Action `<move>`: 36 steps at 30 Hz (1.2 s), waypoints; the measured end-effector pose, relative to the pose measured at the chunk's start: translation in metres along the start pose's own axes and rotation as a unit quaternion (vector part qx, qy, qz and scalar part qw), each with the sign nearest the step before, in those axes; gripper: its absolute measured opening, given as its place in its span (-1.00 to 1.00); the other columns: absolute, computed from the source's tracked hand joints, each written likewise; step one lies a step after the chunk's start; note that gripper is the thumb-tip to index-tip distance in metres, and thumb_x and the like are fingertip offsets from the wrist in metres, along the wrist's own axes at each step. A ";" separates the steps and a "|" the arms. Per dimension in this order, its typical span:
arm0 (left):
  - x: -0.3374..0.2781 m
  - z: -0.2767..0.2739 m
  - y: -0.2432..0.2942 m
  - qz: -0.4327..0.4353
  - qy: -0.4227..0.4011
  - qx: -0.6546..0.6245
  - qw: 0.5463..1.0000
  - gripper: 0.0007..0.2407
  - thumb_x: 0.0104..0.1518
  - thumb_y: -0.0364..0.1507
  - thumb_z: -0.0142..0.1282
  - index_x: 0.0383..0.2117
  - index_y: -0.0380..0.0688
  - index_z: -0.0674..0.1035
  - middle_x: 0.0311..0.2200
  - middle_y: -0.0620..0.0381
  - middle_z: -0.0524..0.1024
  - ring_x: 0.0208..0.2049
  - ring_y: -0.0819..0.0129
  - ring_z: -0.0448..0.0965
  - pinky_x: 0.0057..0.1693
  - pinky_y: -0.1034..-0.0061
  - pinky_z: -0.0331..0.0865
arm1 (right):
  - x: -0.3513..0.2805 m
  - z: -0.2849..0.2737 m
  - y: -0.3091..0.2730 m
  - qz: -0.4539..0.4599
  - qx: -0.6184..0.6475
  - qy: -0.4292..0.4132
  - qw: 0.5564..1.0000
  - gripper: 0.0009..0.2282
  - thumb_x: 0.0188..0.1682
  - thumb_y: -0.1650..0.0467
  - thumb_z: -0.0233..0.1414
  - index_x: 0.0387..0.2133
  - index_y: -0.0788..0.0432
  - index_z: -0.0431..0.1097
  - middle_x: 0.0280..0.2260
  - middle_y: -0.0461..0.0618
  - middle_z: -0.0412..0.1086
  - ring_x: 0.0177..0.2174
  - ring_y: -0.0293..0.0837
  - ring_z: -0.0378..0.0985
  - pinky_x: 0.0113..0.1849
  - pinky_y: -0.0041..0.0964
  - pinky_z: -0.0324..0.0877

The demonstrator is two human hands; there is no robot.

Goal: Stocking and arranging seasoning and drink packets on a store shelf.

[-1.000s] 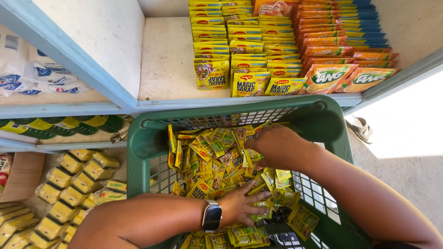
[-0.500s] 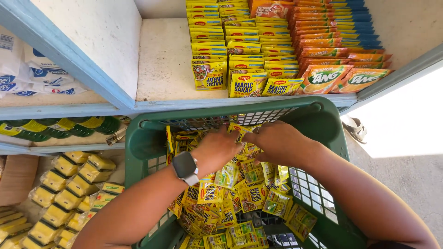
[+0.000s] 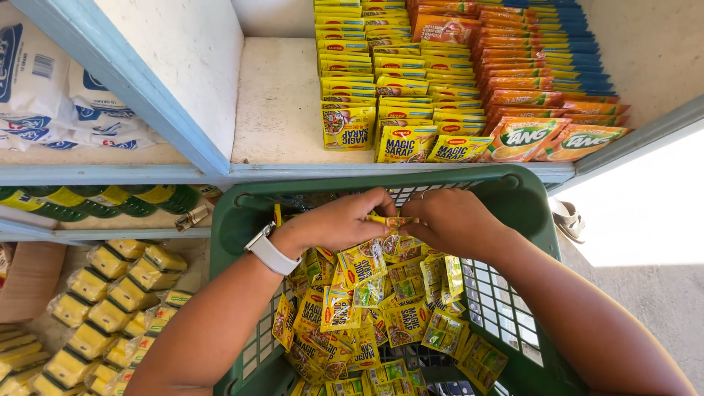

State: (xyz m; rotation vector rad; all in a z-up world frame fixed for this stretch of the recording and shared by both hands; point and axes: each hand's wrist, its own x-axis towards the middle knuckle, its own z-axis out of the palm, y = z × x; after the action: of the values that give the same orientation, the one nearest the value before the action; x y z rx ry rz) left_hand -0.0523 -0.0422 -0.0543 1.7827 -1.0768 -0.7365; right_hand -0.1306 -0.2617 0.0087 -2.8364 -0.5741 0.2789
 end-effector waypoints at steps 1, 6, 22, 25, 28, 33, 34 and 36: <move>0.000 -0.001 0.003 0.001 -0.001 0.001 1.000 -0.72 0.11 -0.36 0.22 -0.13 -0.20 0.46 -0.19 -0.03 0.60 -0.13 0.15 0.62 0.00 0.40 0.46 | 0.000 -0.002 0.000 0.001 0.000 0.001 1.000 -0.80 -0.11 0.21 0.16 -0.37 0.05 0.52 -0.41 0.01 0.52 -0.32 0.15 0.58 -0.29 0.12 0.42; -0.003 -0.006 0.019 -0.008 0.053 0.058 0.997 -0.69 0.07 -0.37 0.27 -0.09 -0.22 0.53 -0.15 -0.06 0.64 -0.09 0.12 0.66 0.00 0.36 0.46 | 0.001 -0.006 0.004 0.075 -0.010 -0.033 0.997 -0.75 -0.08 0.14 0.13 -0.44 0.03 0.53 -0.53 0.09 0.50 -0.40 0.21 0.56 -0.33 0.15 0.40; -0.006 -0.005 0.039 -0.054 0.108 0.017 0.993 -0.52 -0.17 -0.40 0.45 -0.07 -0.16 0.51 -0.26 0.02 0.66 -0.22 0.27 0.68 -0.06 0.44 0.47 | 0.004 0.016 0.029 0.045 0.428 0.011 0.903 -0.92 -0.05 0.48 0.18 -0.37 0.27 0.46 -0.47 -0.06 0.58 -0.41 -0.33 0.63 -0.32 -0.41 0.52; -0.003 -0.004 0.031 -0.026 0.120 -0.027 0.992 -0.47 -0.21 -0.45 0.49 -0.05 -0.19 0.49 -0.20 0.07 0.64 -0.15 0.37 0.63 0.01 0.48 0.45 | 0.005 0.019 0.033 0.055 0.501 0.043 0.862 -0.92 0.00 0.48 0.18 -0.35 0.27 0.43 -0.43 -0.07 0.50 -0.39 -0.34 0.54 -0.33 -0.42 0.47; 0.000 -0.002 0.022 0.020 0.122 -0.133 0.983 -0.50 -0.14 -0.48 0.47 -0.02 -0.23 0.51 -0.15 0.14 0.63 -0.11 0.45 0.60 0.06 0.51 0.46 | 0.004 0.015 0.031 0.068 0.521 0.096 0.845 -0.88 -0.02 0.46 0.19 -0.32 0.23 0.40 -0.39 -0.11 0.52 -0.38 -0.37 0.56 -0.36 -0.41 0.49; 0.001 -0.002 0.027 0.048 0.163 -0.313 0.934 -0.69 0.06 -0.53 0.36 -0.09 -0.26 0.53 -0.19 0.18 0.63 -0.16 0.53 0.64 0.01 0.55 0.54 | 0.003 0.011 0.032 0.053 0.598 0.195 0.775 -0.89 0.01 0.45 0.17 -0.31 0.19 0.36 -0.36 -0.10 0.53 -0.33 -0.32 0.64 -0.33 -0.38 0.56; 0.001 0.000 0.028 0.048 0.163 -0.313 0.934 -0.69 0.06 -0.53 0.36 -0.09 -0.26 0.53 -0.19 0.18 0.63 -0.16 0.53 0.64 0.01 0.55 0.54 | 0.003 0.010 0.032 0.053 0.599 0.195 0.775 -0.89 0.01 0.45 0.17 -0.31 0.19 0.36 -0.36 -0.10 0.53 -0.33 -0.32 0.64 -0.33 -0.38 0.56; 0.002 0.003 0.028 0.066 0.188 -0.321 0.926 -0.76 0.14 -0.54 0.27 -0.09 -0.22 0.54 -0.23 0.22 0.61 -0.20 0.59 0.62 -0.02 0.60 0.54 | 0.003 0.006 0.031 0.051 0.606 0.199 0.768 -0.88 0.00 0.47 0.19 -0.33 0.19 0.36 -0.35 -0.08 0.53 -0.31 -0.29 0.65 -0.32 -0.36 0.59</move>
State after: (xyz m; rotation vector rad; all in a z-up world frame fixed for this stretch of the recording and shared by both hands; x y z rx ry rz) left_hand -0.0639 -0.0507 -0.0298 1.2030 -0.5920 -0.5475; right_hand -0.1182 -0.2870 -0.0061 -1.5574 -0.0444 0.0115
